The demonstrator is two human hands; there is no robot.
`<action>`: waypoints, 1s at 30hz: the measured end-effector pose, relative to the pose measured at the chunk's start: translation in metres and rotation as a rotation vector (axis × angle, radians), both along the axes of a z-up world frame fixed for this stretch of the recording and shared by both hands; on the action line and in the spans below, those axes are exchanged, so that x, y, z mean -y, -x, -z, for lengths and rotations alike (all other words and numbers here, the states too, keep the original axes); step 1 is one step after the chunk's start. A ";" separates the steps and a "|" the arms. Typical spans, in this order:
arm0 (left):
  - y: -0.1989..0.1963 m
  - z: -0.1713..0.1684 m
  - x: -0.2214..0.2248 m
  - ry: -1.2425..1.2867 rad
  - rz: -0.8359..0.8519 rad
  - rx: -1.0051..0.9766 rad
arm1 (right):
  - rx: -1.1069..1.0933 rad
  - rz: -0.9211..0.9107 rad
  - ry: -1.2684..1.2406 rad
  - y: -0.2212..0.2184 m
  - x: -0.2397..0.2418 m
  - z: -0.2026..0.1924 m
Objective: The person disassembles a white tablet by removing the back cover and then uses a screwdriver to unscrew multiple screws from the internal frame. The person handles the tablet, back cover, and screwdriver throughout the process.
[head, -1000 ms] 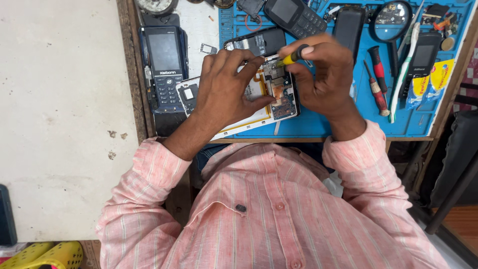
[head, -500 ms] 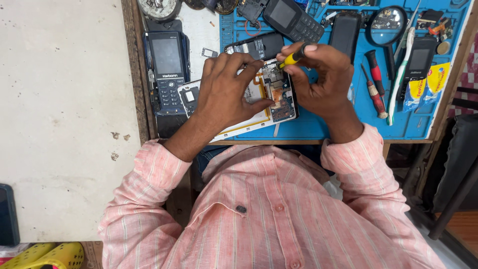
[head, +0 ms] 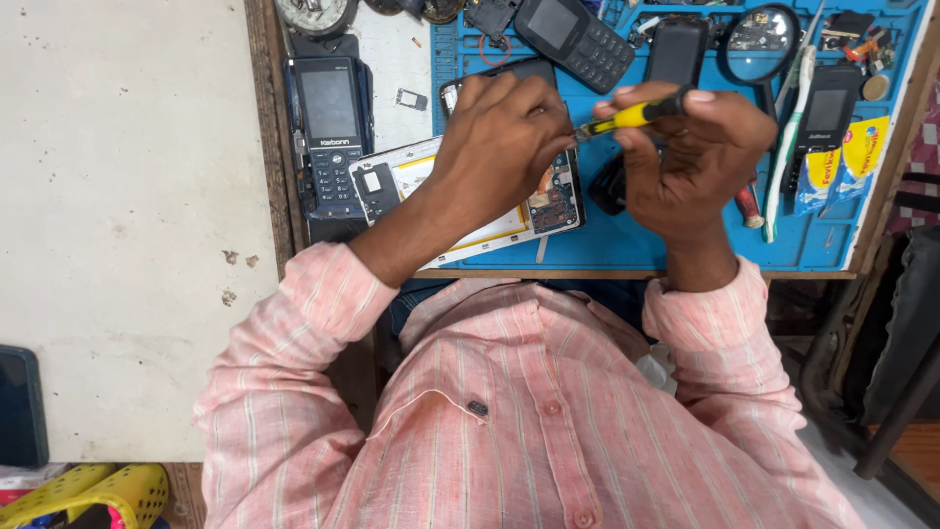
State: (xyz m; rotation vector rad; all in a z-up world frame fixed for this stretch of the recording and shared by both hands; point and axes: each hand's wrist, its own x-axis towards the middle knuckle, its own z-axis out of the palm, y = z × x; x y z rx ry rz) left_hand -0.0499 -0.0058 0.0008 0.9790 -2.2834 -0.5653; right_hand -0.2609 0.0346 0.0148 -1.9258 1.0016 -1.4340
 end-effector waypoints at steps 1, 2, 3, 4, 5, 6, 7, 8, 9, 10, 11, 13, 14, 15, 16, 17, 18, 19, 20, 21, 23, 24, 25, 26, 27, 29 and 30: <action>0.006 0.003 0.002 -0.027 0.027 -0.011 | -0.017 0.038 0.006 0.005 -0.003 -0.002; 0.011 0.006 0.004 -0.055 0.054 -0.023 | -0.033 0.076 0.013 0.011 -0.005 -0.003; 0.017 0.009 0.004 -0.047 0.072 -0.033 | -0.017 0.121 0.015 0.017 -0.007 -0.003; 0.022 0.012 0.004 -0.040 0.091 -0.043 | -0.001 0.166 0.018 0.023 -0.010 -0.003; 0.026 0.014 0.003 -0.031 0.106 -0.053 | 0.010 0.189 0.015 0.028 -0.012 -0.002; 0.029 0.015 0.003 -0.007 0.105 -0.051 | 0.022 0.212 0.011 0.031 -0.014 -0.002; 0.031 0.016 0.002 0.019 0.103 -0.048 | 0.029 0.217 0.001 0.034 -0.015 -0.001; 0.032 0.016 0.003 0.045 0.102 -0.046 | 0.036 0.220 -0.007 0.034 -0.017 0.001; 0.032 0.015 0.004 0.031 0.092 -0.043 | 0.041 0.223 -0.017 0.036 -0.019 0.003; 0.029 0.014 0.005 0.017 0.083 -0.040 | 0.047 0.226 -0.026 0.034 -0.021 0.006; 0.025 0.012 0.006 0.000 0.073 -0.036 | 0.048 0.215 -0.034 0.032 -0.023 0.009; 0.011 0.007 0.006 -0.019 0.027 -0.037 | 0.044 0.178 -0.048 0.027 -0.026 0.017; 0.002 0.004 0.005 -0.029 0.004 -0.037 | 0.040 0.153 -0.055 0.023 -0.027 0.020; -0.007 0.000 0.003 -0.042 0.002 -0.025 | 0.028 0.135 -0.059 0.020 -0.028 0.023; -0.015 -0.004 0.001 -0.055 0.000 -0.013 | 0.016 0.116 -0.063 0.017 -0.028 0.025; -0.021 -0.007 -0.002 -0.067 -0.004 -0.001 | 0.005 0.095 -0.067 0.014 -0.028 0.027; -0.025 -0.010 -0.005 -0.090 -0.005 0.016 | 0.010 0.085 -0.068 0.013 -0.027 0.028; -0.028 -0.012 -0.009 -0.114 -0.009 0.033 | 0.014 0.073 -0.070 0.011 -0.027 0.029; -0.030 -0.013 -0.012 -0.138 -0.012 0.049 | 0.019 0.061 -0.073 0.010 -0.026 0.030; -0.030 -0.014 -0.016 -0.164 -0.007 0.065 | 0.015 0.049 -0.068 0.009 -0.025 0.031; -0.028 -0.014 -0.024 -0.215 0.006 0.095 | 0.005 0.029 -0.058 0.008 -0.023 0.032; -0.026 -0.013 -0.028 -0.214 0.010 0.100 | 0.003 0.027 -0.061 0.008 -0.022 0.033; -0.024 -0.013 -0.032 -0.212 0.016 0.103 | 0.000 0.028 -0.063 0.009 -0.022 0.033; -0.022 -0.012 -0.035 -0.209 0.022 0.106 | -0.004 0.029 -0.065 0.009 -0.022 0.033; -0.020 -0.011 -0.037 -0.211 0.017 0.125 | 0.000 0.032 -0.065 0.010 -0.022 0.034; -0.018 -0.009 -0.039 -0.213 0.005 0.164 | 0.008 0.037 -0.063 0.009 -0.023 0.034; -0.018 -0.008 -0.040 -0.213 0.005 0.160 | 0.009 0.038 -0.058 0.009 -0.023 0.034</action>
